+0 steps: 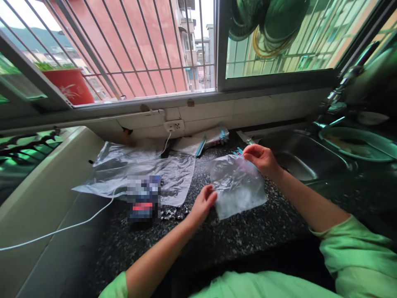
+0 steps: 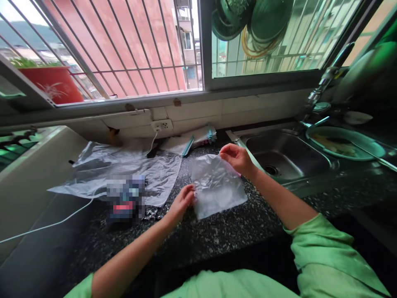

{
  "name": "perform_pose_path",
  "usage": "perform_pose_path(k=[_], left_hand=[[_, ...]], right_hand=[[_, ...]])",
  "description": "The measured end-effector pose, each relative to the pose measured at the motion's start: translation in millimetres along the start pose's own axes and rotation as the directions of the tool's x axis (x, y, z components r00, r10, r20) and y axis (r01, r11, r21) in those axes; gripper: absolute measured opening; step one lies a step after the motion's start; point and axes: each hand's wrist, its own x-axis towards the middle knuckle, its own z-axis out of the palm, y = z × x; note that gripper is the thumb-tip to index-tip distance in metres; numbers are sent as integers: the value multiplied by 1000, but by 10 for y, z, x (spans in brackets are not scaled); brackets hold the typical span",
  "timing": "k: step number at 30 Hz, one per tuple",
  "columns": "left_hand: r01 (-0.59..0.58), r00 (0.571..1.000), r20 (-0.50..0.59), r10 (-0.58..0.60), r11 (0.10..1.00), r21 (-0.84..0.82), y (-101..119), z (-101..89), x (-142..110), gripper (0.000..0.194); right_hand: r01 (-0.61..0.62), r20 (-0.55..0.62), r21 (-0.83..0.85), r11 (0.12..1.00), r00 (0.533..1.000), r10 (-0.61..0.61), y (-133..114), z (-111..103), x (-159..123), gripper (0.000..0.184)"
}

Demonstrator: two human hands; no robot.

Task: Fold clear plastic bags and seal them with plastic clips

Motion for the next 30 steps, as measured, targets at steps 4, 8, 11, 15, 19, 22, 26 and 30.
perform_pose_path(k=[4, 8, 11, 15, 19, 22, 26, 30], left_hand=[[166, 973, -92, -212, 918, -361, 270, -37, 508, 62], [-117, 976, -211, 43, 931, -347, 753, -147, 817, 37], [-320, 936, -242, 258, 907, -274, 1066, -236, 742, 30], [-588, 808, -79, 584, 806, -63, 1177, -300, 227, 14], [-692, 720, 190, 667, 711, 124, 956, -311, -346, 10], [-691, 722, 270, 637, 679, 247, 675, -304, -589, 13], [-660, 751, 333, 570, 630, 410, 301, -283, -744, 13], [-624, 777, 323, 541, 590, 513, 74, -266, -840, 14]], right_hand=[[123, 60, 25, 992, 990, -125, -153, -23, 43, 26], [131, 27, -55, 990, 991, -129, -266, -114, 7, 31], [109, 19, -137, 985, 994, -107, -397, -213, -120, 39], [206, 136, -185, 961, 974, -183, -522, -338, -404, 29], [314, 345, -213, 925, 910, -230, -459, -346, -733, 18], [281, 464, -251, 926, 875, -140, -317, -244, -961, 15], [206, 626, -354, 912, 777, 68, -179, -129, -1149, 14], [93, 691, -387, 917, 688, 222, -107, -147, -1000, 20]])
